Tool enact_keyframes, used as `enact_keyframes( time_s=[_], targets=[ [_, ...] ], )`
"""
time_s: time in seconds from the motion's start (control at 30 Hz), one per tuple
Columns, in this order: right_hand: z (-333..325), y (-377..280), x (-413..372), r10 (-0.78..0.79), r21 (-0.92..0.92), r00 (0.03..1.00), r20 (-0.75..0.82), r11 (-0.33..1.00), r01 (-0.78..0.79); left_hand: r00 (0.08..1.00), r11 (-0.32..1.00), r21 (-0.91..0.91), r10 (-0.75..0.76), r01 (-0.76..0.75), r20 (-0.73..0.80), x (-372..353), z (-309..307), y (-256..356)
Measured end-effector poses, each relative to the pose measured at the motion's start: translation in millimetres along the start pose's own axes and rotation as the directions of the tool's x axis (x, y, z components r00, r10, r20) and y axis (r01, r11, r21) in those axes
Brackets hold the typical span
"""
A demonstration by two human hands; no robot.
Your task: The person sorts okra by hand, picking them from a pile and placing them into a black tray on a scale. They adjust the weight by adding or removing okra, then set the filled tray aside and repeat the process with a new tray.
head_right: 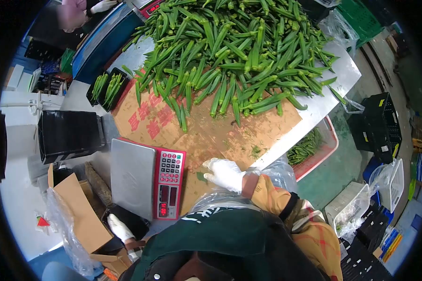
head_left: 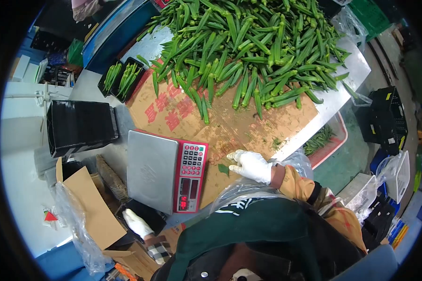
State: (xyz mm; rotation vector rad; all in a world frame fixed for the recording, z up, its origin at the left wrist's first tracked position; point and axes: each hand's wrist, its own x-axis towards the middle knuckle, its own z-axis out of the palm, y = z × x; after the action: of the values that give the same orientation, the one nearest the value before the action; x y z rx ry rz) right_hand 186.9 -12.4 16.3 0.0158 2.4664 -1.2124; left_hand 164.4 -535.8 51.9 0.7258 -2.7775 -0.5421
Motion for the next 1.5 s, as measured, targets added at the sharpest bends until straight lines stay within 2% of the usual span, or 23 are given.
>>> enact_keyframes(
  time_s=[0.03, 0.07, 0.1, 0.13, 0.2, 0.23, 0.27, 0.3, 0.37, 0.4, 0.43, 0.47, 0.53, 0.6, 0.67, 0.73, 0.87, 1.07, 1.1, 1.17, 1.3, 1.37, 1.5],
  targets=[
    [5.4, 6.4, 0.4, -0.007, -0.057, 1.000, -0.006, 0.998, 0.007, 0.994, 0.978, -0.183, -0.084, 0.096, 0.073, -19.2, 14.1, -36.7],
    [7.7, 10.5, 0.8, -0.016, -0.116, 1.000, -0.011, 0.993, 0.014, 0.979, 0.984, 0.080, 0.170, -0.162, -0.110, -30.6, 22.1, -58.0],
    [5.5, 11.7, 1.4, 0.045, -0.091, 0.998, 0.042, 0.995, -0.041, 0.996, 0.999, 0.026, 0.038, -0.036, -0.078, -38.0, 13.8, -26.1],
    [13.1, 27.5, 3.0, 0.064, 0.066, 0.996, 0.061, 0.996, -0.068, 0.995, 0.995, -0.025, -0.097, 0.096, -0.039, -47.5, 4.3, 9.2],
    [28.9, 73.4, 6.7, 0.087, 0.372, 0.991, 0.106, 0.921, -0.121, 0.997, 0.918, -0.395, -0.063, 0.041, -0.043, -33.2, 12.4, -24.1],
    [12.2, 87.2, -1.8, 0.175, 0.594, 0.968, 0.181, 0.765, -0.250, 0.971, 0.855, -0.461, -0.226, 0.236, 0.078, -26.5, 3.9, -28.1],
    [-3.9, 106.6, -10.3, 0.236, 0.561, 0.969, 0.077, 0.793, -0.237, 0.973, 0.822, -0.533, -0.229, 0.200, 0.012, -27.7, 1.1, -23.2],
    [-25.0, 117.8, -29.7, 0.370, 0.754, 0.929, -0.016, 0.615, -0.232, 0.953, 0.765, -0.595, -0.302, 0.247, 0.008, -26.5, -4.0, -23.9],
    [-53.9, 180.3, -61.0, 0.506, 0.797, 0.773, -0.383, 0.604, 0.000, 0.902, 0.652, -0.731, -0.414, 0.201, -0.121, -20.1, -13.0, -17.8],
    [-78.4, 189.5, -87.2, 0.450, 0.422, 0.590, -0.671, 0.885, -0.196, 0.855, 0.604, -0.790, -0.459, 0.102, -0.241, -14.8, -19.7, -9.4],
    [-97.4, 192.9, -112.4, 0.363, 0.138, 0.489, -0.793, 0.889, -0.436, 0.798, 0.704, -0.683, -0.519, 0.195, -0.306, -4.2, -35.9, -12.2],
    [-114.5, 198.5, -132.8, 0.220, -0.131, 0.425, -0.878, 0.744, -0.655, 0.820, 0.878, -0.476, -0.302, 0.040, -0.487, -14.5, -48.1, 21.4],
    [-120.9, 251.0, -146.4, 0.271, 0.049, 0.338, -0.901, 0.839, -0.541, 0.776, 0.979, -0.194, -0.074, -0.064, -0.626, -20.4, -48.3, 86.4],
    [-129.0, 242.8, -135.0, 0.265, 0.007, 0.456, -0.850, 0.870, -0.493, 0.877, 0.902, -0.208, 0.279, -0.379, -0.391, -10.7, -22.1, 93.3],
    [-137.0, 182.2, -104.4, 0.342, 0.180, 0.600, -0.723, 0.932, -0.315, 0.914, 0.929, 0.063, 0.344, -0.365, 0.214, -21.6, -15.6, 156.2],
    [-122.7, 205.5, -62.5, 0.142, 0.015, 0.596, -0.790, 0.977, -0.214, 0.904, 0.896, -0.307, 0.387, -0.321, 0.183, -19.1, 28.0, 147.7],
    [-161.3, 187.0, 8.0, 0.075, 0.031, 0.525, -0.848, 0.995, -0.093, 0.845, 0.831, -0.357, 0.507, -0.427, 0.169, -37.2, 16.7, 264.0],
    [-226.1, 168.6, 88.1, 0.056, -0.008, 0.499, -0.865, 0.992, -0.125, 0.688, 0.535, -0.809, 0.683, -0.242, 0.246, -16.0, 90.9, 414.4],
    [-230.0, 166.8, 97.3, 0.109, 0.041, 0.524, -0.845, 0.989, -0.140, 0.613, 0.558, -0.737, 0.750, -0.382, 0.250, -13.8, 102.6, 445.3],
    [-234.5, 176.2, 115.9, 0.228, 0.154, 0.571, -0.788, 0.972, -0.175, 0.524, 0.548, -0.811, 0.761, -0.206, 0.381, -17.1, 141.8, 495.6],
    [-233.9, 171.3, 135.9, 0.373, 0.113, 0.656, -0.657, 0.908, -0.403, 0.302, 0.563, -0.775, 0.821, -0.286, 0.485, -31.5, 243.5, 574.8],
    [-228.7, 167.8, 140.7, 0.392, 0.118, 0.638, -0.663, 0.896, -0.427, 0.215, 0.466, -0.698, 0.882, -0.544, 0.420, -37.9, 285.0, 591.9],
    [-224.6, 166.9, 139.4, 0.394, 0.126, 0.656, -0.644, 0.900, -0.417, 0.260, 0.471, -0.419, 0.845, -0.776, 0.468, -81.8, 280.3, 581.5]
  ],
)
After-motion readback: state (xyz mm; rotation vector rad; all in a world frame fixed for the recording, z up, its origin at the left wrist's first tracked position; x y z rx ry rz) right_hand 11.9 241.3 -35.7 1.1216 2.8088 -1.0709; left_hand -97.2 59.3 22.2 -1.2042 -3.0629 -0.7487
